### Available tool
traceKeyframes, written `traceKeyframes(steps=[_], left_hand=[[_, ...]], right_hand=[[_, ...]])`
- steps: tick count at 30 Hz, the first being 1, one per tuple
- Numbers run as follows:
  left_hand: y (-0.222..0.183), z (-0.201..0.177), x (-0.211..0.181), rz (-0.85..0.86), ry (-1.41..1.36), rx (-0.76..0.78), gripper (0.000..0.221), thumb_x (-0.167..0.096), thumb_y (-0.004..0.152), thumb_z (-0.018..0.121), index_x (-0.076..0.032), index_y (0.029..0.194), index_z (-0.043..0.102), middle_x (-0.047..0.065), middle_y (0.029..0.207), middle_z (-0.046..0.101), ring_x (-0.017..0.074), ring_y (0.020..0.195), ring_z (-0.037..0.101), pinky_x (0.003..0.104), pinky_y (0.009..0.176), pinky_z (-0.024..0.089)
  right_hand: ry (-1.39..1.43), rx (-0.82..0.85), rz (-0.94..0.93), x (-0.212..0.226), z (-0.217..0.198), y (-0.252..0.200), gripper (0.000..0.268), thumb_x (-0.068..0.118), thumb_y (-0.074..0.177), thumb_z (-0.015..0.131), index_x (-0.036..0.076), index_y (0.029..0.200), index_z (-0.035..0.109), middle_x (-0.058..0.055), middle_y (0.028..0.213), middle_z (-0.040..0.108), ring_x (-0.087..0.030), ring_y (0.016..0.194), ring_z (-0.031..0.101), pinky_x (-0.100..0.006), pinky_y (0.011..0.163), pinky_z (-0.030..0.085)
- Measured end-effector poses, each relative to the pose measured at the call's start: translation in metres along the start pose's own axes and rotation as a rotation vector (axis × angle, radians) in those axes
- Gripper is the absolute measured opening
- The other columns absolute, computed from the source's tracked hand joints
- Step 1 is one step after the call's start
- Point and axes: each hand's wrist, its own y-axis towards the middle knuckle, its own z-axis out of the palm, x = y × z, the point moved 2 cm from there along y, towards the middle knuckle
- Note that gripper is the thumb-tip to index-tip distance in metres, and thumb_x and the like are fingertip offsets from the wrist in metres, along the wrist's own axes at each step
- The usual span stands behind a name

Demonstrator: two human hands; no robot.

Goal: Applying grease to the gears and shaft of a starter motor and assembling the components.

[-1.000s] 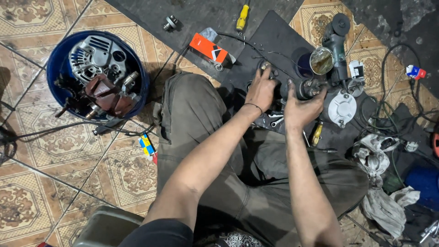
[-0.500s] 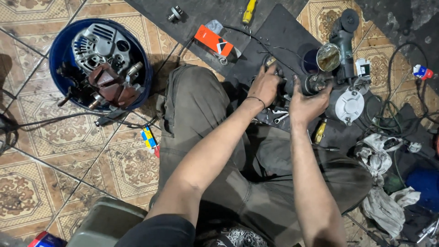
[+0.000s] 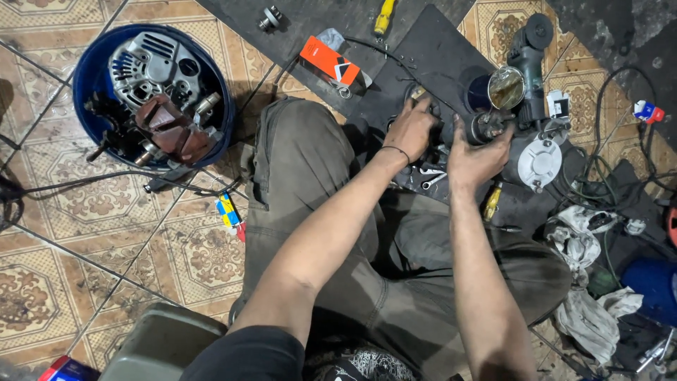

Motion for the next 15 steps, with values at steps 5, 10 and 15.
traceKeyframes(steps=[5, 10, 15], left_hand=[[0.001, 0.016, 0.009, 0.025, 0.061, -0.041, 0.023, -0.009, 0.089, 0.064, -0.016, 0.105, 0.080, 0.007, 0.139, 0.056, 0.0465, 0.123, 0.054, 0.038, 0.098, 0.060], [0.005, 0.043, 0.024, 0.000, 0.048, -0.021, 0.027, -0.013, 0.079, 0.073, -0.012, 0.106, 0.078, 0.008, 0.149, 0.049, 0.0535, 0.127, 0.052, 0.042, 0.106, 0.057], [0.008, 0.052, 0.032, -0.068, -0.100, 0.049, 0.045, -0.013, 0.081, 0.078, -0.002, 0.124, 0.070, 0.015, 0.160, 0.036, 0.0579, 0.136, 0.042, 0.046, 0.111, 0.053]], right_hand=[[0.009, 0.012, 0.003, 0.009, -0.008, -0.002, 0.067, 0.027, 0.073, 0.101, 0.008, 0.124, 0.061, -0.020, 0.108, 0.071, -0.048, 0.108, 0.068, -0.061, 0.090, 0.054], [-0.026, 0.017, 0.011, 0.011, -0.011, -0.003, 0.066, 0.028, 0.072, 0.101, 0.009, 0.121, 0.061, -0.018, 0.108, 0.071, -0.046, 0.109, 0.068, -0.060, 0.092, 0.053], [-0.032, 0.009, 0.029, 0.003, -0.005, -0.006, 0.066, 0.030, 0.071, 0.100, 0.011, 0.120, 0.061, -0.018, 0.106, 0.070, -0.045, 0.108, 0.068, -0.060, 0.091, 0.054]])
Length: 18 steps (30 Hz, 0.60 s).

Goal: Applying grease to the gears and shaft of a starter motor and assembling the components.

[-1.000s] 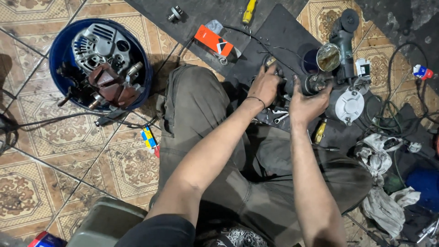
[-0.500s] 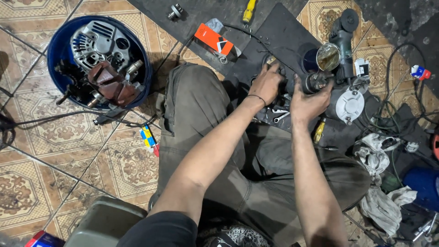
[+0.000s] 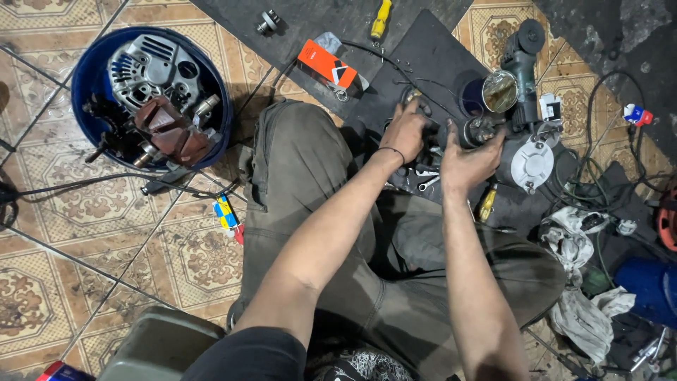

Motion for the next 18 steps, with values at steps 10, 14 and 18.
traceKeyframes(steps=[10, 14, 18], left_hand=[[-0.004, -0.036, -0.019, -0.225, -0.107, 0.095, 0.060, -0.020, 0.074, 0.084, -0.004, 0.129, 0.067, 0.017, 0.154, 0.044, 0.0399, 0.133, 0.056, 0.045, 0.115, 0.051], [-0.005, -0.065, -0.030, -0.363, -0.302, 0.123, 0.040, -0.017, 0.081, 0.073, 0.004, 0.115, 0.068, 0.027, 0.115, 0.070, 0.0447, 0.109, 0.069, 0.050, 0.086, 0.065], [0.017, 0.019, 0.035, -0.493, -0.383, 0.060, 0.039, -0.034, 0.083, 0.069, -0.002, 0.106, 0.073, 0.022, 0.104, 0.076, 0.0404, 0.107, 0.072, 0.051, 0.085, 0.064]], right_hand=[[-0.009, -0.048, 0.007, -0.008, 0.015, -0.004, 0.068, 0.037, 0.069, 0.100, 0.010, 0.119, 0.062, -0.018, 0.103, 0.070, -0.045, 0.105, 0.069, -0.062, 0.086, 0.055], [-0.017, -0.037, 0.017, -0.018, 0.019, -0.011, 0.073, 0.032, 0.070, 0.098, 0.006, 0.126, 0.059, -0.022, 0.109, 0.070, -0.046, 0.109, 0.067, -0.061, 0.091, 0.054], [-0.036, -0.036, 0.017, -0.016, 0.019, -0.014, 0.078, 0.033, 0.070, 0.099, 0.004, 0.130, 0.058, -0.023, 0.112, 0.069, -0.047, 0.110, 0.067, -0.062, 0.092, 0.054]])
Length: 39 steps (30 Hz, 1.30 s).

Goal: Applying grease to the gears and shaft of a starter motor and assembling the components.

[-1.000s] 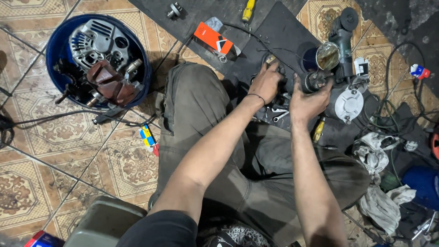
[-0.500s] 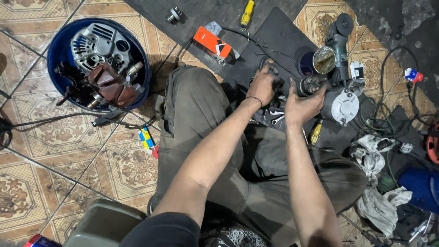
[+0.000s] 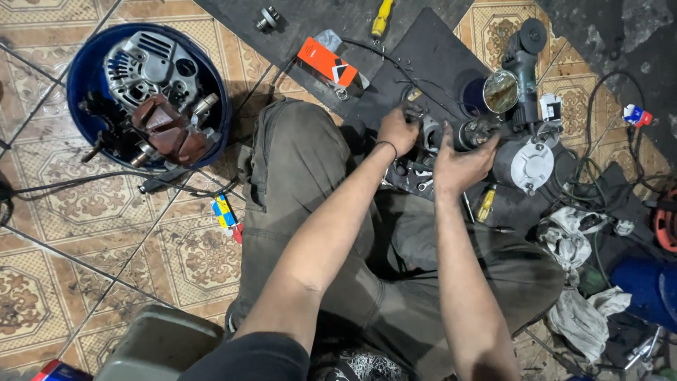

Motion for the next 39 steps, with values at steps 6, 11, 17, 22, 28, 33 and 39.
traceKeyframes(steps=[6, 11, 17, 22, 28, 33, 39], left_hand=[[-0.034, -0.017, -0.034, 0.013, 0.037, 0.032, 0.043, -0.034, 0.088, 0.065, 0.002, 0.109, 0.074, 0.024, 0.108, 0.076, 0.0404, 0.111, 0.071, 0.050, 0.092, 0.062], [-0.031, -0.019, -0.025, 0.003, -0.017, 0.050, 0.048, -0.034, 0.091, 0.061, 0.007, 0.113, 0.071, 0.028, 0.113, 0.073, 0.0430, 0.117, 0.068, 0.052, 0.096, 0.060], [-0.068, -0.050, -0.060, 0.031, -0.051, 0.081, 0.051, -0.033, 0.095, 0.050, 0.010, 0.119, 0.066, 0.033, 0.120, 0.069, 0.0476, 0.124, 0.062, 0.057, 0.106, 0.052], [-0.064, -0.035, -0.035, 0.362, 0.037, 0.041, 0.036, -0.018, 0.094, 0.057, -0.003, 0.125, 0.067, 0.021, 0.116, 0.074, 0.0418, 0.115, 0.068, 0.051, 0.099, 0.059], [-0.074, -0.036, -0.040, 0.578, -0.176, 0.175, 0.051, -0.015, 0.079, 0.071, -0.001, 0.128, 0.066, 0.034, 0.135, 0.056, 0.0551, 0.132, 0.050, 0.062, 0.114, 0.045], [-0.106, -0.069, -0.083, 0.768, 0.035, 0.244, 0.079, -0.048, 0.070, 0.082, -0.009, 0.137, 0.062, 0.024, 0.129, 0.064, 0.0468, 0.128, 0.058, 0.060, 0.116, 0.036], [-0.096, -0.067, -0.102, 0.877, -0.139, 0.366, 0.074, -0.047, 0.076, 0.084, 0.000, 0.130, 0.063, 0.027, 0.120, 0.069, 0.0451, 0.122, 0.063, 0.058, 0.114, 0.038]], right_hand=[[0.075, -0.025, -0.070, 0.013, -0.007, -0.009, 0.079, 0.024, 0.068, 0.101, -0.001, 0.129, 0.058, -0.028, 0.112, 0.067, -0.051, 0.111, 0.065, -0.061, 0.095, 0.052], [0.129, -0.076, -0.152, 0.001, -0.001, -0.019, 0.083, 0.021, 0.060, 0.105, -0.005, 0.124, 0.060, -0.029, 0.109, 0.067, -0.051, 0.108, 0.066, -0.056, 0.096, 0.052], [0.164, -0.097, -0.163, 0.005, 0.000, -0.025, 0.074, 0.022, 0.060, 0.103, -0.003, 0.116, 0.063, -0.027, 0.101, 0.066, -0.052, 0.102, 0.065, -0.057, 0.089, 0.053], [0.179, -0.076, -0.155, 0.016, 0.001, -0.027, 0.072, 0.024, 0.058, 0.104, -0.002, 0.112, 0.064, -0.027, 0.098, 0.066, -0.052, 0.098, 0.066, -0.054, 0.087, 0.054], [0.163, -0.100, -0.154, 0.010, 0.009, -0.024, 0.066, 0.020, 0.059, 0.101, 0.000, 0.111, 0.065, -0.024, 0.096, 0.067, -0.049, 0.096, 0.069, -0.052, 0.088, 0.055], [0.130, 0.026, -0.005, 0.002, 0.009, -0.029, 0.069, 0.000, 0.060, 0.093, -0.003, 0.121, 0.060, -0.027, 0.101, 0.067, -0.048, 0.103, 0.067, -0.051, 0.095, 0.053], [0.315, -0.081, -0.037, 0.005, 0.016, -0.032, 0.046, 0.002, 0.078, 0.088, -0.008, 0.115, 0.063, -0.032, 0.097, 0.065, -0.054, 0.099, 0.065, -0.052, 0.092, 0.052]])
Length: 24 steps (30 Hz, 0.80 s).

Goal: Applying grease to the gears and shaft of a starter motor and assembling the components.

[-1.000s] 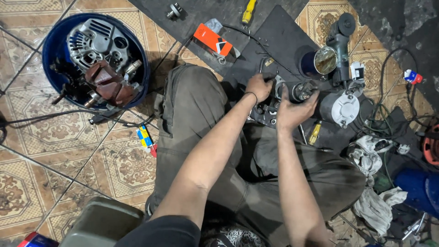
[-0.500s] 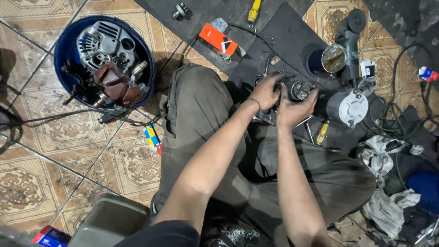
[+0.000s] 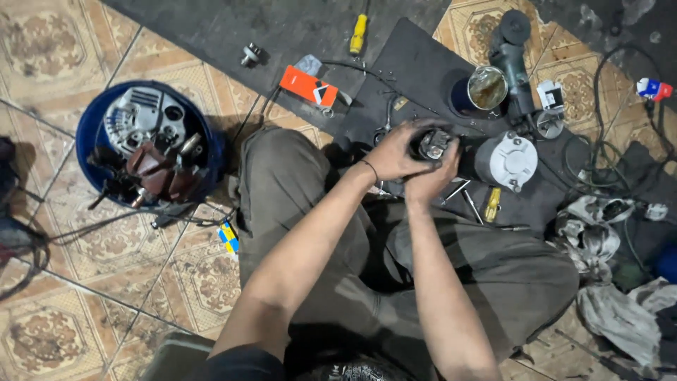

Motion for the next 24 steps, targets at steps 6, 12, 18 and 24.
traceKeyframes(steps=[6, 12, 18, 24], left_hand=[[0.005, -0.005, 0.014, 0.019, -0.065, 0.035, 0.059, -0.024, 0.080, 0.093, -0.003, 0.128, 0.067, 0.023, 0.127, 0.069, 0.0438, 0.127, 0.060, 0.057, 0.113, 0.043], [0.011, -0.011, -0.003, -0.015, 0.031, 0.102, 0.058, -0.024, 0.082, 0.090, -0.008, 0.131, 0.066, 0.023, 0.125, 0.068, 0.0463, 0.124, 0.061, 0.059, 0.109, 0.047], [0.010, -0.010, -0.018, -0.037, 0.025, 0.089, 0.054, -0.023, 0.083, 0.089, -0.006, 0.129, 0.066, 0.024, 0.122, 0.068, 0.0476, 0.122, 0.062, 0.058, 0.109, 0.047], [0.007, -0.008, -0.011, -0.091, 0.025, 0.088, 0.053, -0.019, 0.082, 0.090, -0.008, 0.129, 0.067, 0.020, 0.120, 0.070, 0.0401, 0.122, 0.064, 0.053, 0.108, 0.047]], right_hand=[[0.004, 0.011, -0.022, -0.011, -0.001, -0.009, 0.042, -0.005, 0.079, 0.074, -0.007, 0.120, 0.062, -0.031, 0.097, 0.064, -0.056, 0.097, 0.062, -0.057, 0.089, 0.050], [0.007, 0.197, 0.170, 0.051, -0.039, 0.016, 0.069, -0.010, 0.073, 0.069, -0.001, 0.138, 0.046, -0.036, 0.104, 0.064, -0.061, 0.102, 0.061, -0.064, 0.090, 0.050], [-0.020, 0.621, 0.278, 0.054, -0.123, 0.032, 0.081, 0.015, 0.073, 0.089, 0.007, 0.144, 0.048, -0.025, 0.124, 0.067, -0.046, 0.119, 0.064, -0.058, 0.097, 0.053], [-0.064, 0.765, 0.359, -0.027, -0.180, 0.060, 0.058, 0.016, 0.073, 0.090, -0.004, 0.123, 0.069, -0.025, 0.102, 0.075, -0.044, 0.105, 0.071, -0.054, 0.086, 0.054]])
